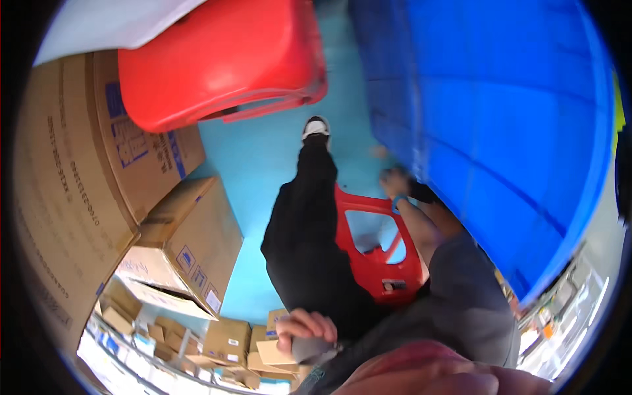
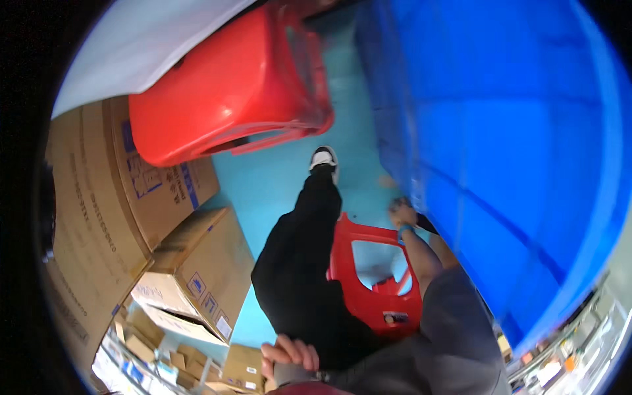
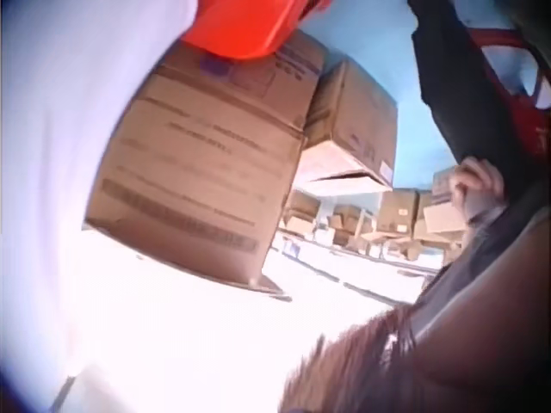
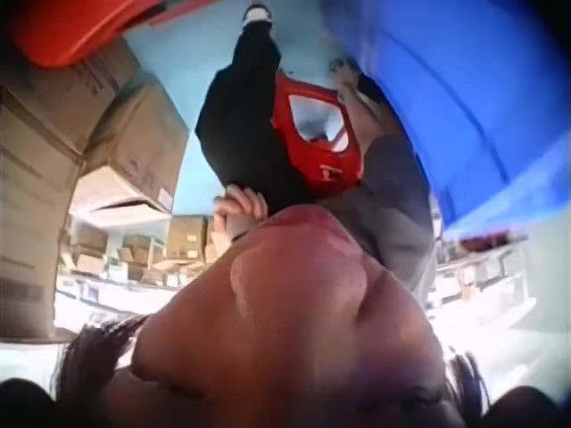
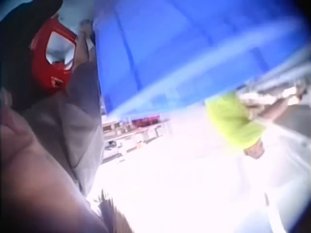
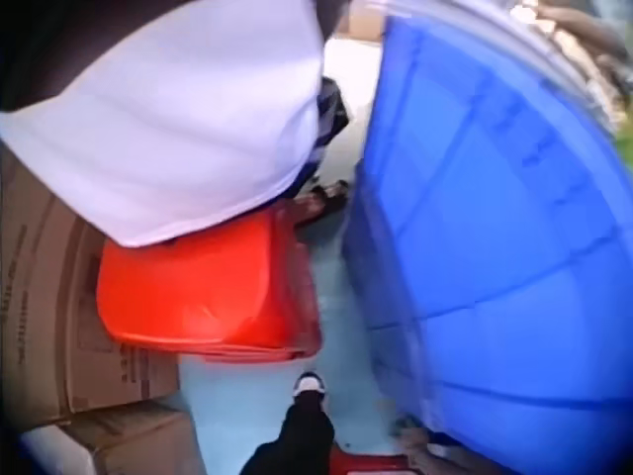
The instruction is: Assembling and testing small electronic cooling fans using a manual assembly jig.
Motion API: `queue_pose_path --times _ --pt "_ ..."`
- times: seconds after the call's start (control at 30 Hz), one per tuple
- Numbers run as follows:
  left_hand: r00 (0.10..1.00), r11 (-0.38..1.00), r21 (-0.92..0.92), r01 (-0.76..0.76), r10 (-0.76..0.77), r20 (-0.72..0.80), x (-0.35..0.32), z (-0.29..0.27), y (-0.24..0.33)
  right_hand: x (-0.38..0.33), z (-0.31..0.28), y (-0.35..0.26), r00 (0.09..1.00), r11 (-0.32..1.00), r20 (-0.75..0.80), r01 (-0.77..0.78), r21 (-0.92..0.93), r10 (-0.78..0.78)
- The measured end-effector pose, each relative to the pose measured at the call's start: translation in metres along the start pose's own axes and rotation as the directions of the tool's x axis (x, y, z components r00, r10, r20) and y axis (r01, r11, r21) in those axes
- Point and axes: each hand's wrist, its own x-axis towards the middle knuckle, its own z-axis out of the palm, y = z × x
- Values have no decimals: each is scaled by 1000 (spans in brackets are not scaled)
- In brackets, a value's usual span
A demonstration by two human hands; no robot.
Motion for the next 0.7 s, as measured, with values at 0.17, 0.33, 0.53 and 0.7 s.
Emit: queue_pose_path --times 0.17,0.33,0.53,0.7 --pt "993 965 243 94 -107 41 17 2 -16 -143 -86 -69 958 982 215 189 25 -190" --pt "942 919 344 193 -272 198 30 -4 -23 -311 -272 -66 830 872 271 453 184 -488" --pt "660 766 277 581 -642 390 18 -7 -44 -442 -404 32 613 -260 -596 551 793 -519" --pt "454 167 850 500 -886 -93 41 34 -123 -417 -525 66 447 -811 -783 186 554 -432"
